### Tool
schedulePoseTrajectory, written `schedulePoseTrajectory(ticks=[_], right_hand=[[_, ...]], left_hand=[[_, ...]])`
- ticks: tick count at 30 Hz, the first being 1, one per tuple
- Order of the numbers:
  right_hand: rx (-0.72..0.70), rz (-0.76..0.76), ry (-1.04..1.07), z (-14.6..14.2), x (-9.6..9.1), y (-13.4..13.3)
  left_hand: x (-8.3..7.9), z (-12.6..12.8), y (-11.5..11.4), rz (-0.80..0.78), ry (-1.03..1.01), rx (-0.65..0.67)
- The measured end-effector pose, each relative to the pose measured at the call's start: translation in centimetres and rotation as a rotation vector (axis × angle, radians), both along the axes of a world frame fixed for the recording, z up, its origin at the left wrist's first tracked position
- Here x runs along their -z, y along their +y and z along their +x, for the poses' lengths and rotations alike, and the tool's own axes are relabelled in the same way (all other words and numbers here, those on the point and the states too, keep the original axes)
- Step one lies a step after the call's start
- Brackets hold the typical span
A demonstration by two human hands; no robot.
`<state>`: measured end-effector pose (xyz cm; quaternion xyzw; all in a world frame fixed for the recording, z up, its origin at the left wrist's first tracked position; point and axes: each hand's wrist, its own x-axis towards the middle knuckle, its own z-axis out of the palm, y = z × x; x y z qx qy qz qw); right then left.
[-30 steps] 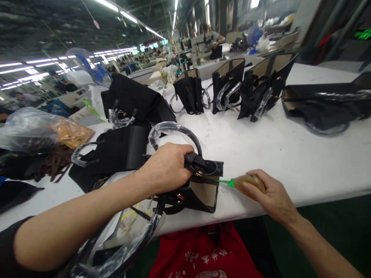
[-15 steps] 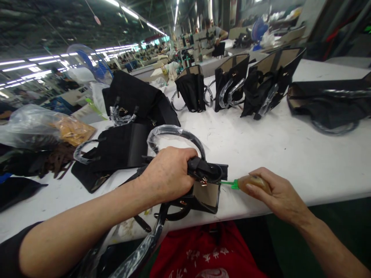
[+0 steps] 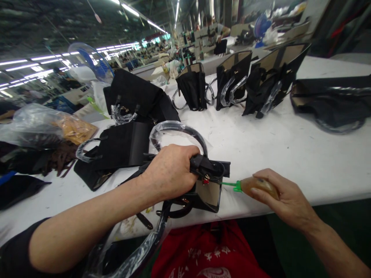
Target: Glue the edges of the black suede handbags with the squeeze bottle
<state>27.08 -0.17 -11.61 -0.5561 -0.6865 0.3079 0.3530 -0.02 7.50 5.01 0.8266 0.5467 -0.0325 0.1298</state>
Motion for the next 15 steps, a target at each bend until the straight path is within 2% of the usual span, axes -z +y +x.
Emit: schedulePoseTrajectory(ticks=[6,10,15], right_hand=[[-0.194,-0.035,0.084,-0.2,0.5,-0.8],[-0.079,0.107,0.041,0.0,0.8,-1.0],[-0.207,0.116,0.041,0.2,1.3,-1.2]], left_hand=[[-0.1,0.0,-0.2,0.012,-0.002,-0.011],[-0.1,-0.1,-0.4,0.019,-0.014,-0.018],[0.0,-0.5,-0.7,0.008,-0.038,-0.009]])
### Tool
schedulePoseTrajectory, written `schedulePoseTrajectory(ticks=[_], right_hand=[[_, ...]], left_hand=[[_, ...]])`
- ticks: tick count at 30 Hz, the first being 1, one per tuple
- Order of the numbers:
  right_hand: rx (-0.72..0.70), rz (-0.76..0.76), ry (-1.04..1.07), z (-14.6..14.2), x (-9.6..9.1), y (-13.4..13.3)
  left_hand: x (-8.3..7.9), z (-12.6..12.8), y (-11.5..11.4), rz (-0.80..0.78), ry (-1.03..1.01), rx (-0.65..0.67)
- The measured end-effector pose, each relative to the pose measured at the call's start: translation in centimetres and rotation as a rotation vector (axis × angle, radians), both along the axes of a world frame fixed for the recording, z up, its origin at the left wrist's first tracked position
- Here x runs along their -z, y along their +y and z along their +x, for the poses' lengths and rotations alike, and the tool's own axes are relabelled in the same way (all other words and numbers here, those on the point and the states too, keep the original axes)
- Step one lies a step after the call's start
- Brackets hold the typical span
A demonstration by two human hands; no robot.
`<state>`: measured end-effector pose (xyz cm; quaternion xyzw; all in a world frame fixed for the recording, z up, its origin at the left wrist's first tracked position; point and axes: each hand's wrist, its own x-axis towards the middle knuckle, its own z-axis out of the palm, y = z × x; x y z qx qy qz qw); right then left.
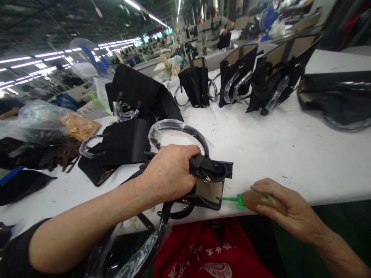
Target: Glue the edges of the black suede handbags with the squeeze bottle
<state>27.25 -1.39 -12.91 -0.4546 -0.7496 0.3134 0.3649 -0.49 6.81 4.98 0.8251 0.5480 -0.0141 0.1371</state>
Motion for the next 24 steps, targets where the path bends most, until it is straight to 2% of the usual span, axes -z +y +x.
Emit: schedulePoseTrajectory(ticks=[3,8,12,17,21,24], right_hand=[[0.089,0.084,-0.03,0.0,0.3,-0.2],[-0.024,0.07,-0.04,0.2,0.6,-0.5],[0.039,0.172,-0.085,0.4,0.9,-0.4],[-0.16,0.163,-0.161,0.1,-0.4,-0.5],[-0.125,0.201,-0.191,-0.1,-1.6,-0.5],[-0.202,0.142,-0.172,-0.1,-2.1,-0.5]], left_hand=[[0.1,-0.3,-0.3,0.001,-0.007,-0.009],[0.2,-0.7,-0.9,0.003,-0.039,0.01],[0.4,-0.9,-1.1,0.015,-0.058,0.02],[0.7,-1.3,-1.3,0.031,-0.093,0.021],[0.7,-1.4,-1.3,0.029,-0.099,0.01],[0.7,-1.4,-1.3,0.034,-0.102,0.018]])
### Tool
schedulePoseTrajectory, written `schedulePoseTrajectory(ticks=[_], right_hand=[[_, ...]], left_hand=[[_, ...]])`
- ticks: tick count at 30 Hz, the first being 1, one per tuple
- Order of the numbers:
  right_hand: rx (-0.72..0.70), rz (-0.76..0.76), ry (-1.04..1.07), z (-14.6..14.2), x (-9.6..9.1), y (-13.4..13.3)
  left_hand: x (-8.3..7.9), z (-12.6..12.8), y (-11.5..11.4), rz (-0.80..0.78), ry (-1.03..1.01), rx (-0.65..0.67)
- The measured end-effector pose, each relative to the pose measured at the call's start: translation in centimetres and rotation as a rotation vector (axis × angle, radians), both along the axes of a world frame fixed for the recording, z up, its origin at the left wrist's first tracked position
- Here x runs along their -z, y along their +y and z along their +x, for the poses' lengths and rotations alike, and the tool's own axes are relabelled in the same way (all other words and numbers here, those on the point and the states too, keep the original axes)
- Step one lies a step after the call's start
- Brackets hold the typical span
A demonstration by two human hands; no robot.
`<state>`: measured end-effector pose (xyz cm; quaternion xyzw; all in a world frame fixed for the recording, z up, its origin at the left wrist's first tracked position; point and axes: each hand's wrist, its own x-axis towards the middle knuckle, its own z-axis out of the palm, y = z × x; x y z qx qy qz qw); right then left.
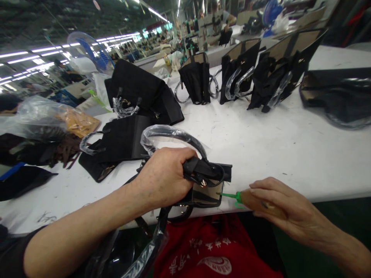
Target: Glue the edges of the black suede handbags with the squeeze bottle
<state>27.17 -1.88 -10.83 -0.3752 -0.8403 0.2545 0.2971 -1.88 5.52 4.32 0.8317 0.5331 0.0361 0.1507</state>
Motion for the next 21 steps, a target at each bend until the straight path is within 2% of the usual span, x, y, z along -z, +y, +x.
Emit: schedulePoseTrajectory(ticks=[2,5,9,13,17,21], right_hand=[[-0.001,0.0,0.0,0.0,-0.1,-0.1],[0.069,0.012,0.037,-0.1,0.0,-0.3],[-0.011,-0.113,0.098,-0.2,-0.2,-0.6],[0.004,-0.099,0.123,-0.2,-0.4,-0.6],[-0.05,-0.151,0.152,-0.1,-0.3,-0.9],[0.044,-0.13,0.141,-0.1,-0.2,-1.2]], left_hand=[[0.0,0.0,-0.1,0.01,-0.004,0.009],[0.0,-0.1,-0.2,0.015,-0.012,0.014],[0.0,-0.3,-0.5,0.019,-0.024,0.03],[0.1,-0.4,-0.7,0.012,-0.032,0.019],[0.0,-0.4,-0.7,0.009,-0.039,0.032],[0.1,-0.5,-0.9,0.007,-0.046,0.035]])
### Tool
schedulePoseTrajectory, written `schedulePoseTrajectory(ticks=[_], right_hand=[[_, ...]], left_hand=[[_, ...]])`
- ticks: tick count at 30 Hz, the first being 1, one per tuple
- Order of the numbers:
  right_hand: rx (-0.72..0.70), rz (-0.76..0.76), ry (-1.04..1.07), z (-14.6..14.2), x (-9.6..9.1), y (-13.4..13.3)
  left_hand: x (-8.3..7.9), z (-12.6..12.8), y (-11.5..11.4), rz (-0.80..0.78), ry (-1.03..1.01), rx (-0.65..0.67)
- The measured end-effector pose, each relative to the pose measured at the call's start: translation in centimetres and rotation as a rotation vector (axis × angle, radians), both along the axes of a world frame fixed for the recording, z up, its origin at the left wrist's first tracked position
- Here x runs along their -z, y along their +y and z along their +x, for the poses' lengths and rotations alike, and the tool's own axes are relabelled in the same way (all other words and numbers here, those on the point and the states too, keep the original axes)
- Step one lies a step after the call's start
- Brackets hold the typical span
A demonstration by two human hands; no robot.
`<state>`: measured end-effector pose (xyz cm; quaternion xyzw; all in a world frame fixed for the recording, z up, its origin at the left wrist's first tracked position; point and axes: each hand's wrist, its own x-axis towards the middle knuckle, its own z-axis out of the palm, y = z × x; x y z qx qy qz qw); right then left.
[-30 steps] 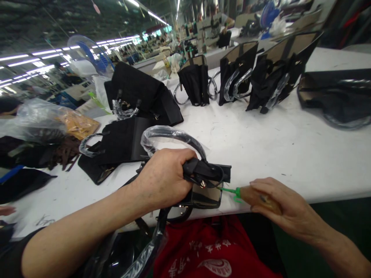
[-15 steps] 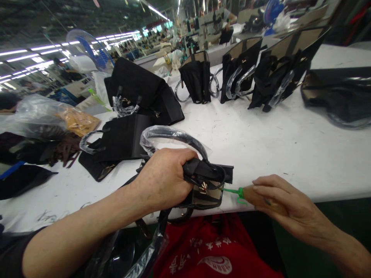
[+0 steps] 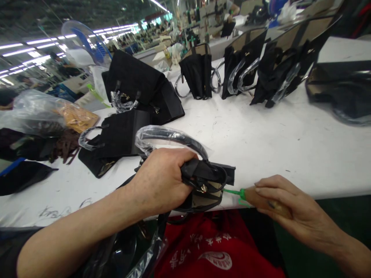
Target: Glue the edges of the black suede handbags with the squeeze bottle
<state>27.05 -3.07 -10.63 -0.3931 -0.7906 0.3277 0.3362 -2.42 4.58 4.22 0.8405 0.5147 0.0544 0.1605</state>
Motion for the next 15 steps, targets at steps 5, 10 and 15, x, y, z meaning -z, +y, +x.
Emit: schedulePoseTrajectory(ticks=[5,10,15], right_hand=[[-0.05,-0.032,0.058,-0.2,-0.2,0.0],[-0.051,-0.053,0.076,-0.3,0.0,-0.1],[0.13,0.007,0.017,-0.1,0.8,0.2]], left_hand=[[0.1,-0.3,-0.6,0.054,-0.048,0.031],[-0.2,-0.5,-1.1,0.054,-0.156,0.039],[-0.5,-1.0,-1.3,0.035,-0.169,0.039]])
